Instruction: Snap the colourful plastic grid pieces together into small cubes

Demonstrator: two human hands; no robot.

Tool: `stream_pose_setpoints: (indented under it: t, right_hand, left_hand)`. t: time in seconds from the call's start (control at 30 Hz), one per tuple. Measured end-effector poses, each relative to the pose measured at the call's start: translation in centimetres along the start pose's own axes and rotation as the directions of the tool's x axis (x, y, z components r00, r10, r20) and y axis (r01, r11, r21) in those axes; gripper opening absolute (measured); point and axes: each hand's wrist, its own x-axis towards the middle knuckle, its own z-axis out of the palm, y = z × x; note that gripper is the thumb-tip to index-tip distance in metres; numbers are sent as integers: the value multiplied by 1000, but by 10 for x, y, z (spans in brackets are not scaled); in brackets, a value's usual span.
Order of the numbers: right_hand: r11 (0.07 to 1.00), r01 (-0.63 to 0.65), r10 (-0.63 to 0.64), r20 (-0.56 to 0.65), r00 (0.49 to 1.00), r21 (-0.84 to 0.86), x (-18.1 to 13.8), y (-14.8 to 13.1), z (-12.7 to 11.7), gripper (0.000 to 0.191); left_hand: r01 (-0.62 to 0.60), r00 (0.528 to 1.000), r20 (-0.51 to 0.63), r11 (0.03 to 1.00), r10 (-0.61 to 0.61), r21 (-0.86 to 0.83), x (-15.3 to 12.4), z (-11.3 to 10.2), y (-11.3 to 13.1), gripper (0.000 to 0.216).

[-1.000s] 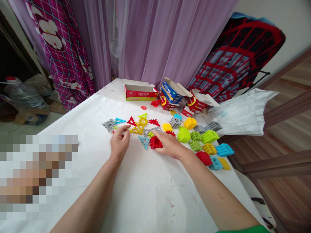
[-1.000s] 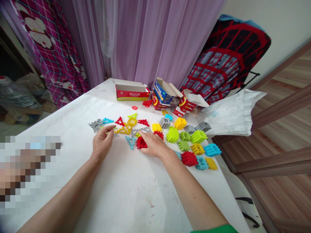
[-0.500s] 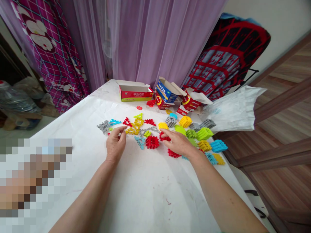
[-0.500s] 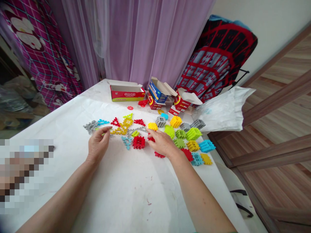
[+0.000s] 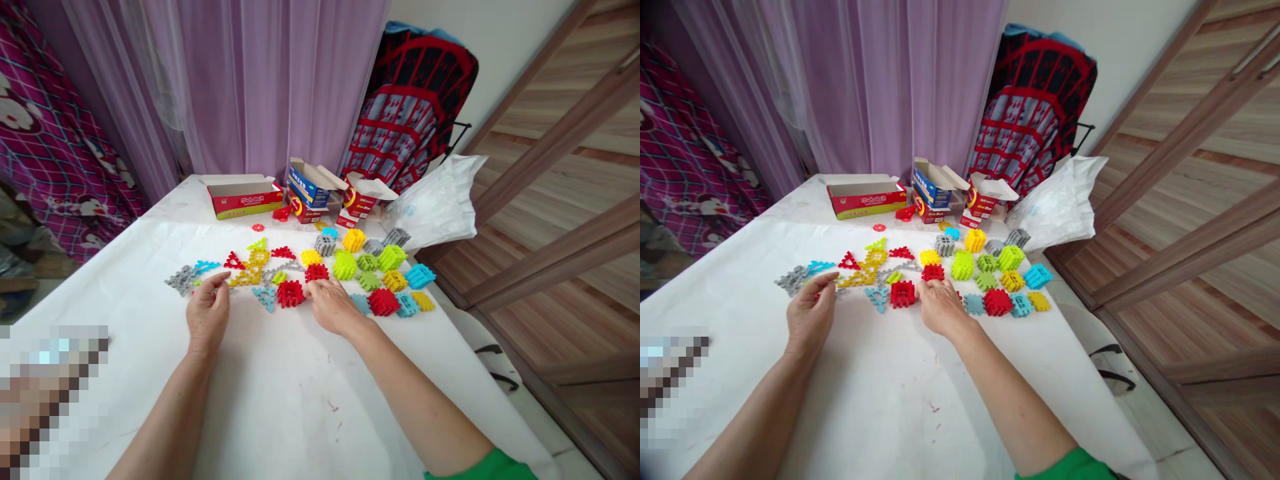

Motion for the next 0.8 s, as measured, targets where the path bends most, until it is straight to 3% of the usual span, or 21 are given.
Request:
stream_pose_setpoints:
  t: [0.47,0.8]
  right_hand:
    - [998,-32,33,-19,999,59,4,-3,1,31]
    - [997,-20,27,-94,995,70,3,7,-22,37]
  left_hand:
    - [3,1000,-9,1000,-3,23,2,0,-1,32]
    - [-19,1000,-16,1000,20,9,2,-1,1,28]
